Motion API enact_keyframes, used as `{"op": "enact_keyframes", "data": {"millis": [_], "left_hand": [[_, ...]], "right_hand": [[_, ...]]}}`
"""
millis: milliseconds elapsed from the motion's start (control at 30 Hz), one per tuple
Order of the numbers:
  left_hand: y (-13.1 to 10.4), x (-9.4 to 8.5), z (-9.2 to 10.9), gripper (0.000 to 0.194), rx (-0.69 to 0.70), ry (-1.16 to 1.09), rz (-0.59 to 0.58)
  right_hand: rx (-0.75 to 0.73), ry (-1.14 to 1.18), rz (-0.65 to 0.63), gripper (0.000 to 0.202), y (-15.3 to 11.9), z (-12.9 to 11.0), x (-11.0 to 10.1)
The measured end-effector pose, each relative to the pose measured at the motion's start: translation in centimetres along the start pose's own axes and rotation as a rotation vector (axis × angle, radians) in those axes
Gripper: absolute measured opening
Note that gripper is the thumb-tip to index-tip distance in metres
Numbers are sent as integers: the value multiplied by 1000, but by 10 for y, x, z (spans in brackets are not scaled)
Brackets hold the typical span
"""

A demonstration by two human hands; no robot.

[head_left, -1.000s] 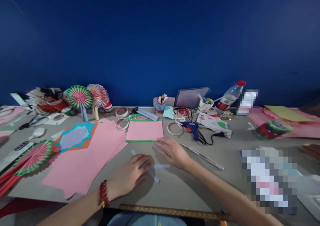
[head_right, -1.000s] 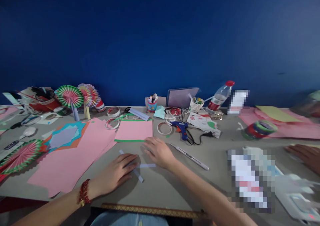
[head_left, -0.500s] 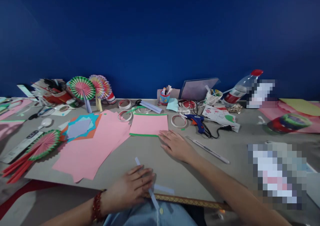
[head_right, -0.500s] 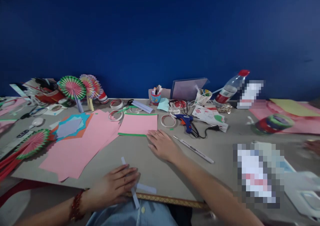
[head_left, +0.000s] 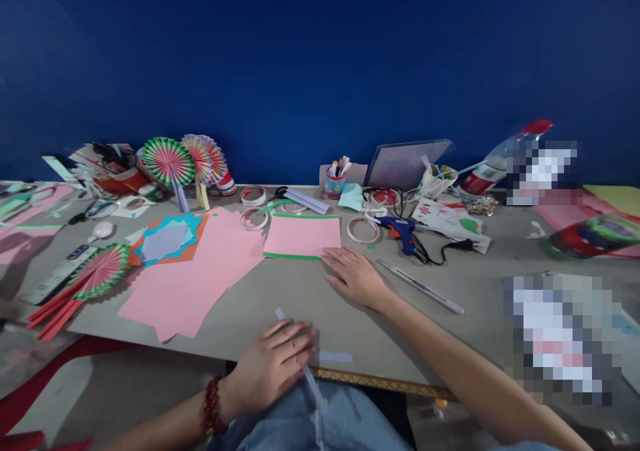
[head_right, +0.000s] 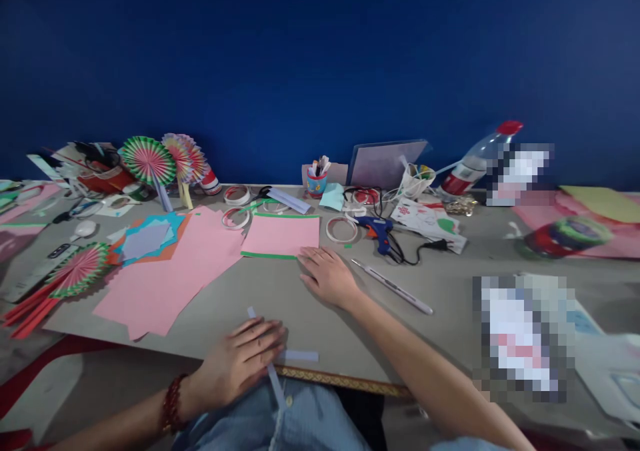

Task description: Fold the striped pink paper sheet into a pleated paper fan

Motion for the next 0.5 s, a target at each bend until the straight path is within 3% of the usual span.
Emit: {"op": "enact_keyframes", "data": {"millis": [200,300,500], "left_hand": [[30,-9,1,23,-128,-78,27],[43,-11,-1,13,-188,-58,-39],[62,-7,6,5,-72,123,-231]], "right_hand": [[-8,1,2,45,0,1,0],[-8,-4,-1,45,0,1,0],[-16,-1,7,46,0,1,-1]]}}
Point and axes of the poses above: each hand's wrist, its own y-axis towards the middle knuckle, its own x-axis out of the palm, z = x × y, the point moved 7 cm from there along y, towards the middle knuckle, and after that the axes turned 5 degrees about z, right-handed, at the moved point
